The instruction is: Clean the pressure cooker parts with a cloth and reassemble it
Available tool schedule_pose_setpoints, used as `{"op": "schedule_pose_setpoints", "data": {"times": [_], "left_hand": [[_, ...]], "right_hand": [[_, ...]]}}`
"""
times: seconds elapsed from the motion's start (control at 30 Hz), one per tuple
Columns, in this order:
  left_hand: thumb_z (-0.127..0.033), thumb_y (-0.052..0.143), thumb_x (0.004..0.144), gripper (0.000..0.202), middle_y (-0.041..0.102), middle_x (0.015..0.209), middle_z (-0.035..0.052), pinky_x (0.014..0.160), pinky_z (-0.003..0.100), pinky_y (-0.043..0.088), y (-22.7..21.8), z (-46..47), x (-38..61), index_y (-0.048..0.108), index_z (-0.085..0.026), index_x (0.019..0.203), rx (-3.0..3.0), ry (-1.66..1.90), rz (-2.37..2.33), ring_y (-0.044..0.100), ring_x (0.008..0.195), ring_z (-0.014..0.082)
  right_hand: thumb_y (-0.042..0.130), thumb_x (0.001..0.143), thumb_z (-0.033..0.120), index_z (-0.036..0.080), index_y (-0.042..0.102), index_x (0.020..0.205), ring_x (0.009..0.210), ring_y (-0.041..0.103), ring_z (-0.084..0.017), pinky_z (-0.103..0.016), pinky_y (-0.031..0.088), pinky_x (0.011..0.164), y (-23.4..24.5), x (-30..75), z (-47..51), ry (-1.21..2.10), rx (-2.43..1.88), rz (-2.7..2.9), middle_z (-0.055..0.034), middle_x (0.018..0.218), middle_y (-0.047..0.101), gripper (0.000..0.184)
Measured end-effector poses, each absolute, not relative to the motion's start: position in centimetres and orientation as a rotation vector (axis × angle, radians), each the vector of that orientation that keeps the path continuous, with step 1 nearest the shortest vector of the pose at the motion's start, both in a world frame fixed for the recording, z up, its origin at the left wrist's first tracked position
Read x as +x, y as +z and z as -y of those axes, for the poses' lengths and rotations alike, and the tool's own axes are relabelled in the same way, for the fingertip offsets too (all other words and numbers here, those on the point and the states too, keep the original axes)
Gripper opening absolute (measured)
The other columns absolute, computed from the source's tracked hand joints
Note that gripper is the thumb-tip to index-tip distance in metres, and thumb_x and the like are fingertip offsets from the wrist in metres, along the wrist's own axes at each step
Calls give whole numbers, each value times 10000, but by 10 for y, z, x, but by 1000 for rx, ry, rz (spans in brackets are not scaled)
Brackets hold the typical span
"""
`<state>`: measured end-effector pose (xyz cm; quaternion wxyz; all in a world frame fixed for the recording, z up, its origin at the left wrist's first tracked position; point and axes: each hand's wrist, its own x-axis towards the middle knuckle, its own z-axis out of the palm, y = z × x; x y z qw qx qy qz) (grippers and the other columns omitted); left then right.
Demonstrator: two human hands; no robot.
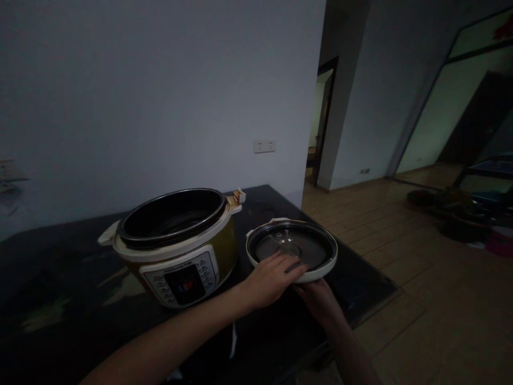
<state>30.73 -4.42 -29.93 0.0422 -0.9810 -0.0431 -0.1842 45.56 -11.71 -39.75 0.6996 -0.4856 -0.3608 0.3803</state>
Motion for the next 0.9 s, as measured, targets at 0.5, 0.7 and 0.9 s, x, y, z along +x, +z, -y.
{"op": "schedule_pose_setpoints", "data": {"times": [0.5, 0.7, 0.9], "left_hand": [[-213, 592, 807, 524, 559, 1341, 123, 996, 379, 448, -230, 27, 307, 463, -180, 1314, -3325, -721, 268, 556, 1200, 257], [-237, 644, 772, 583, 623, 1270, 140, 946, 407, 461, -214, 18, 315, 475, -173, 1326, -3341, -621, 339, 604, 1136, 293], [-234, 668, 748, 540, 672, 1166, 118, 858, 362, 483, -192, 18, 310, 528, -154, 1264, -3397, -653, 348, 648, 1022, 269]], "right_hand": [[790, 644, 259, 246, 614, 913, 920, 700, -231, -492, 516, 930, -370, 451, 100, 1136, -762, 363, 2, 955, 729, 322], [833, 626, 315, 214, 624, 932, 939, 694, -227, -442, 517, 935, -364, 442, 96, 1085, -718, 352, -16, 983, 721, 384], [849, 602, 359, 195, 612, 998, 884, 693, -214, -417, 561, 835, -350, 434, 103, 1017, -746, 369, -32, 1011, 700, 490]]}}
